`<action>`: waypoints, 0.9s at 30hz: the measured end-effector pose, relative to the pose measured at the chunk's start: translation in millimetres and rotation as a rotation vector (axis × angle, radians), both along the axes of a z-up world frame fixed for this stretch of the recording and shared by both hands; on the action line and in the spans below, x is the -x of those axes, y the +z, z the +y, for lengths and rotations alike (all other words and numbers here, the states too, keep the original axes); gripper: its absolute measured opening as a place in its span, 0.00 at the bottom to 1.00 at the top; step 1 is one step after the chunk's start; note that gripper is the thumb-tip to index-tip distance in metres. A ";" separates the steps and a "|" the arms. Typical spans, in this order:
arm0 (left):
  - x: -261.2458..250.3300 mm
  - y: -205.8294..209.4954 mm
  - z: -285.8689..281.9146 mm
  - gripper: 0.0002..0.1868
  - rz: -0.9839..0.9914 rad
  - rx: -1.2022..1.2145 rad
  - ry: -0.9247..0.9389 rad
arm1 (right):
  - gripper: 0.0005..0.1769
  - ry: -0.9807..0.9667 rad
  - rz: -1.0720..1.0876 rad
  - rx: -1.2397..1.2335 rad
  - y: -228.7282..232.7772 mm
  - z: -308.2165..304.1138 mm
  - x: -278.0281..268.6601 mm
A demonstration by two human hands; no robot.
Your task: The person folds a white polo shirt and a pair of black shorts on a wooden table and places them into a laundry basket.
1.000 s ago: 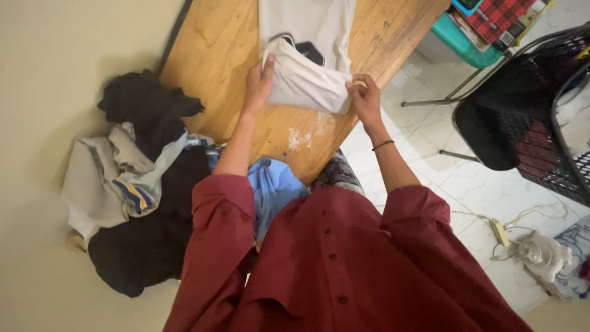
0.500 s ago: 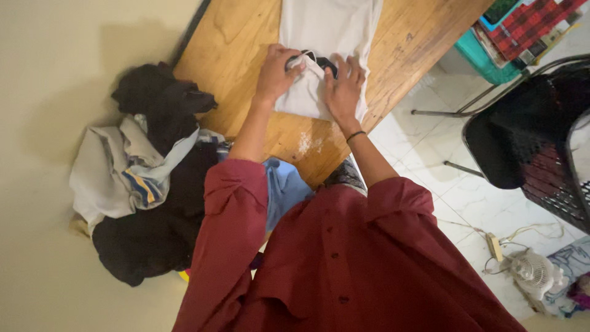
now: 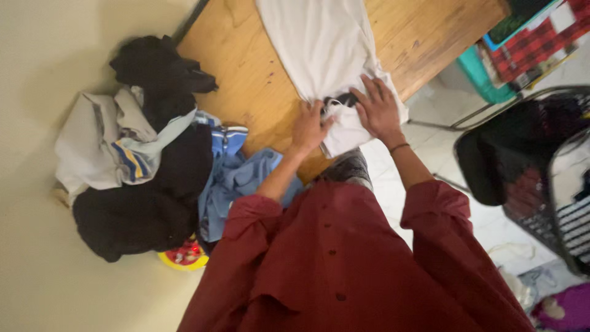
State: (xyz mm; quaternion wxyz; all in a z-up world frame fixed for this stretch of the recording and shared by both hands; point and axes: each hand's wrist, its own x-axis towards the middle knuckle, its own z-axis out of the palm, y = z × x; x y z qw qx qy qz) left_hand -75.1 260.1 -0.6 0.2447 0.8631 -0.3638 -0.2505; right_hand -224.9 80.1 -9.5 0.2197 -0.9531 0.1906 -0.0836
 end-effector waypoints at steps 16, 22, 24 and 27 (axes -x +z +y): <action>-104.4 -52.3 -163.9 0.45 -0.477 -0.040 0.272 | 0.27 0.463 0.027 0.062 -20.1 -217.4 -17.1; -115.7 -33.0 -116.5 0.53 -0.240 -0.452 0.579 | 0.27 0.625 -0.005 0.008 -10.0 -211.7 -58.7; -104.2 -28.5 -89.1 0.52 -0.237 -0.506 0.671 | 0.26 0.696 -0.032 -0.051 -6.8 -203.4 -76.3; -89.4 -26.7 -44.5 0.54 -0.209 -0.505 0.751 | 0.29 0.816 0.003 0.036 -4.6 -178.3 -93.9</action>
